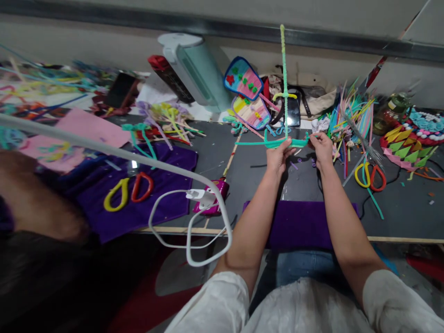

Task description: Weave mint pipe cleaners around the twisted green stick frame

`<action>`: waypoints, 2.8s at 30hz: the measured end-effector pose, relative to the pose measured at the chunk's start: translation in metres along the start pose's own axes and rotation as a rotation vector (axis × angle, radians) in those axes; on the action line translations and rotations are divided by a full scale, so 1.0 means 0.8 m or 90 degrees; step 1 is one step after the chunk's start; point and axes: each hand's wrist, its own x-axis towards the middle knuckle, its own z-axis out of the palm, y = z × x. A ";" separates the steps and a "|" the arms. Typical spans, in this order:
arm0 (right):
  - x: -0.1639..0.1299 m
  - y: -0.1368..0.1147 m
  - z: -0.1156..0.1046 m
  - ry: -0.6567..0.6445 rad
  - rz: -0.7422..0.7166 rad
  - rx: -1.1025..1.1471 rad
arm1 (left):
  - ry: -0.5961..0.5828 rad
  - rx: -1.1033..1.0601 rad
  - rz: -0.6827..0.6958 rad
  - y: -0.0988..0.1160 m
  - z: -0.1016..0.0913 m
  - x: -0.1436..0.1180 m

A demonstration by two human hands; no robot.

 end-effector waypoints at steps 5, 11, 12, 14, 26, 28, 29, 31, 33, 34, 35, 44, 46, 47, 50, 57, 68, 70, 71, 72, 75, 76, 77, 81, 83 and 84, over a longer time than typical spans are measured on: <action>-0.005 -0.009 0.001 -0.019 0.126 0.112 | -0.052 0.008 0.008 -0.001 0.002 -0.003; -0.005 -0.004 0.006 0.047 0.119 0.099 | -0.069 0.014 0.055 -0.004 0.003 -0.007; -0.005 -0.002 0.006 0.065 0.089 0.068 | -0.071 0.014 0.060 -0.004 0.004 -0.007; -0.004 0.001 0.006 0.078 0.020 -0.009 | -0.068 0.015 0.066 -0.004 0.004 -0.008; -0.021 -0.020 0.004 0.039 -0.156 -0.338 | -0.047 0.034 0.076 -0.003 0.006 -0.009; -0.019 -0.018 0.003 0.033 -0.160 -0.337 | -0.053 0.037 0.073 -0.004 0.006 -0.008; -0.017 -0.016 0.002 0.028 -0.164 -0.332 | -0.059 0.037 0.072 -0.004 0.005 -0.007; -0.012 -0.011 0.001 0.018 -0.165 -0.309 | -0.067 0.041 0.068 -0.004 0.004 -0.006; -0.006 -0.004 0.001 0.004 -0.144 -0.261 | -0.067 0.045 0.055 -0.003 0.004 -0.006; -0.004 -0.001 0.001 -0.007 -0.121 -0.228 | -0.066 0.046 0.048 -0.002 0.004 -0.006; -0.003 0.001 0.001 -0.020 -0.090 -0.192 | -0.065 0.044 0.043 -0.002 0.004 -0.006; -0.003 0.002 0.000 -0.126 0.103 -0.050 | -0.055 0.036 -0.003 -0.001 0.002 -0.003; -0.001 0.004 0.001 -0.122 0.074 -0.072 | -0.056 0.030 0.000 -0.002 0.001 -0.003; -0.001 0.006 0.001 -0.110 0.047 -0.089 | -0.056 0.028 0.004 -0.003 0.001 -0.003; -0.002 0.006 0.002 -0.066 -0.063 -0.158 | -0.055 0.026 0.013 -0.003 0.002 -0.003; -0.020 -0.016 0.002 -0.116 -0.258 -0.375 | -0.032 0.033 0.005 -0.003 0.004 -0.003; -0.018 -0.015 0.002 -0.118 -0.295 -0.439 | -0.040 0.039 0.016 -0.005 -0.001 0.000; -0.015 -0.012 0.001 -0.096 -0.287 -0.407 | -0.029 0.040 0.005 -0.004 0.000 -0.001; -0.013 -0.009 0.000 -0.083 -0.280 -0.382 | -0.025 0.037 0.002 -0.004 0.000 -0.001; -0.011 -0.007 -0.001 -0.070 -0.270 -0.355 | -0.024 0.033 0.000 -0.003 0.000 -0.001; -0.004 0.001 -0.002 -0.033 -0.219 -0.272 | -0.022 0.021 -0.003 -0.003 0.000 -0.001; -0.002 0.002 -0.002 -0.022 -0.198 -0.245 | -0.023 0.018 -0.004 -0.002 0.000 -0.001; 0.000 0.003 -0.002 -0.013 -0.173 -0.214 | -0.025 0.016 -0.005 -0.002 0.000 -0.002; 0.000 0.000 -0.001 -0.001 -0.047 -0.062 | -0.034 0.014 -0.004 -0.001 0.001 -0.003; -0.002 -0.005 0.000 -0.002 0.025 0.016 | -0.038 0.020 -0.006 -0.001 0.002 -0.003; -0.003 -0.007 0.000 -0.003 0.059 0.050 | -0.041 0.022 -0.005 -0.001 0.002 -0.003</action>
